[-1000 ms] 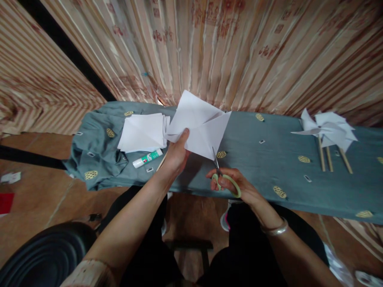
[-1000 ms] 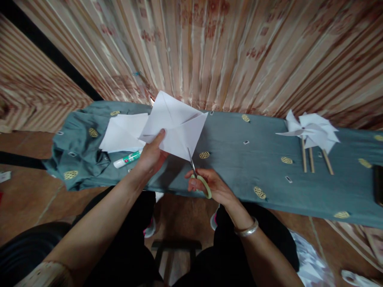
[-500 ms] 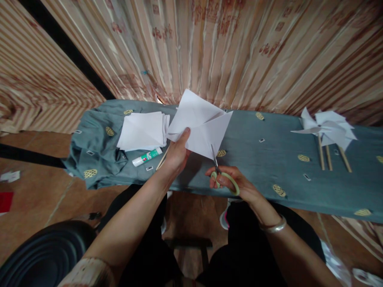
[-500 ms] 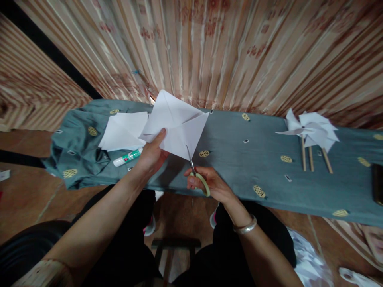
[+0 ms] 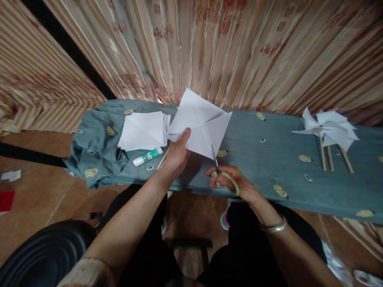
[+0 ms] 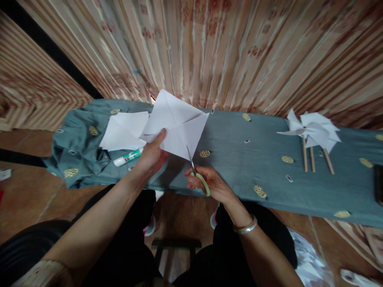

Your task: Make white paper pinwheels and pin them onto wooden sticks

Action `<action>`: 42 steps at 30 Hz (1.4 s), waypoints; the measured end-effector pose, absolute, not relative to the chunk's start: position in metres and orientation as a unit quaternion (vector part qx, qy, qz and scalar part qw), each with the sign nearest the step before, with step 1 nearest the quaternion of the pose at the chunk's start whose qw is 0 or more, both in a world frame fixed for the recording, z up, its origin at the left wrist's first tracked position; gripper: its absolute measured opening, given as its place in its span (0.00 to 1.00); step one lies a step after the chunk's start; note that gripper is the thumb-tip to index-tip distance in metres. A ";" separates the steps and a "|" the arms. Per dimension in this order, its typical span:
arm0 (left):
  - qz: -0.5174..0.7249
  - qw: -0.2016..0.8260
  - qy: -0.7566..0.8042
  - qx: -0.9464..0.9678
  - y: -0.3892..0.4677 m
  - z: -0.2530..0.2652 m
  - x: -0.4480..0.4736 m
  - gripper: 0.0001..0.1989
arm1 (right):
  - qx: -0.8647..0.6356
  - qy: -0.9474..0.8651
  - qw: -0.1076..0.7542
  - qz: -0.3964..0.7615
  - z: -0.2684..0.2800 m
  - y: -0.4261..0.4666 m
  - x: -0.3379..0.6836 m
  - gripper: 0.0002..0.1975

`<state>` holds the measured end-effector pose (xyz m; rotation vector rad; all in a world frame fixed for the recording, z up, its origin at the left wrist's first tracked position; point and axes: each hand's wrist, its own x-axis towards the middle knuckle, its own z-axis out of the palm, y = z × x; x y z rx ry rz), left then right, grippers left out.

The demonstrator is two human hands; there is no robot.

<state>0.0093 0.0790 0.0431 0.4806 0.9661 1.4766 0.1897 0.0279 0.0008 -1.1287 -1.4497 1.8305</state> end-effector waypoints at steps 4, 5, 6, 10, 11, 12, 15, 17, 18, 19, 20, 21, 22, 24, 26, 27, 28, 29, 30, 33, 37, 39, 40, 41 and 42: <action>0.646 0.606 0.415 0.208 0.079 0.042 0.008 0.19 | -0.429 -0.533 0.278 0.674 0.002 0.028 0.188 0.27; 0.649 0.606 0.409 0.211 0.080 0.041 0.008 0.20 | -0.430 -0.532 0.280 0.674 0.002 0.028 0.187 0.27; 0.651 0.607 0.404 0.214 0.080 0.041 0.008 0.21 | -0.430 -0.530 0.282 0.674 0.003 0.028 0.187 0.27; 0.650 0.608 0.402 0.215 0.080 0.041 0.008 0.22 | -0.429 -0.523 0.288 0.678 0.006 0.029 0.186 0.26; 0.650 0.608 0.404 0.213 0.080 0.041 0.008 0.22 | -0.429 -0.523 0.289 0.677 0.005 0.028 0.186 0.26; 0.649 0.608 0.407 0.211 0.080 0.041 0.008 0.21 | -0.429 -0.523 0.290 0.677 0.005 0.028 0.186 0.25; 0.646 0.609 0.412 0.208 0.080 0.041 0.007 0.20 | -0.432 -0.523 0.293 0.674 0.004 0.028 0.185 0.25; 0.643 0.610 0.415 0.204 0.080 0.041 0.006 0.19 | -0.436 -0.523 0.291 0.672 0.004 0.028 0.185 0.24; 0.642 0.611 0.416 0.203 0.080 0.042 0.006 0.19 | -0.439 -0.523 0.290 0.670 0.004 0.028 0.185 0.24; 0.641 0.612 0.416 0.202 0.080 0.042 0.006 0.19 | -0.442 -0.523 0.288 0.669 0.005 0.028 0.184 0.24; 0.642 0.612 0.416 0.200 0.080 0.043 0.006 0.18 | -0.445 -0.523 0.285 0.669 0.005 0.028 0.184 0.24; 0.643 0.612 0.416 0.200 0.080 0.043 0.007 0.18 | -0.448 -0.521 0.283 0.669 0.006 0.028 0.184 0.24; 0.643 0.611 0.416 0.200 0.079 0.044 0.007 0.18 | -0.451 -0.519 0.279 0.670 0.007 0.029 0.184 0.24; 0.643 0.610 0.418 0.201 0.079 0.044 0.007 0.19 | -0.455 -0.516 0.274 0.672 0.007 0.029 0.183 0.24; 0.641 0.611 0.418 0.201 0.079 0.044 0.007 0.19 | -0.460 -0.510 0.275 0.673 0.008 0.029 0.183 0.25; 0.640 0.613 0.417 0.202 0.080 0.043 0.006 0.20 | -0.461 -0.507 0.276 0.674 0.007 0.029 0.183 0.25; 0.641 0.613 0.415 0.202 0.080 0.042 0.006 0.20 | -0.463 -0.504 0.277 0.674 0.007 0.029 0.182 0.25; 0.641 0.615 0.412 0.204 0.080 0.042 0.005 0.20 | -0.465 -0.501 0.278 0.675 0.007 0.029 0.182 0.25; 0.641 0.617 0.409 0.205 0.080 0.041 0.005 0.20 | -0.466 -0.500 0.278 0.675 0.007 0.029 0.182 0.26; 0.636 0.621 0.407 0.208 0.080 0.040 0.004 0.20 | -0.467 -0.500 0.277 0.674 0.009 0.029 0.182 0.25; 0.638 0.619 0.412 0.202 0.080 0.040 0.004 0.21 | -0.465 -0.493 0.276 0.682 0.011 0.029 0.183 0.24; 0.639 0.619 0.410 0.201 0.080 0.041 0.004 0.21 | -0.465 -0.490 0.276 0.684 0.012 0.029 0.183 0.24; 0.639 0.620 0.409 0.200 0.080 0.041 0.004 0.21 | -0.466 -0.490 0.276 0.683 0.012 0.029 0.182 0.24; 0.640 0.620 0.408 0.200 0.080 0.041 0.004 0.20 | -0.467 -0.490 0.277 0.683 0.012 0.029 0.182 0.24; 0.641 0.619 0.408 0.198 0.080 0.041 0.004 0.20 | -0.468 -0.490 0.277 0.681 0.012 0.029 0.182 0.24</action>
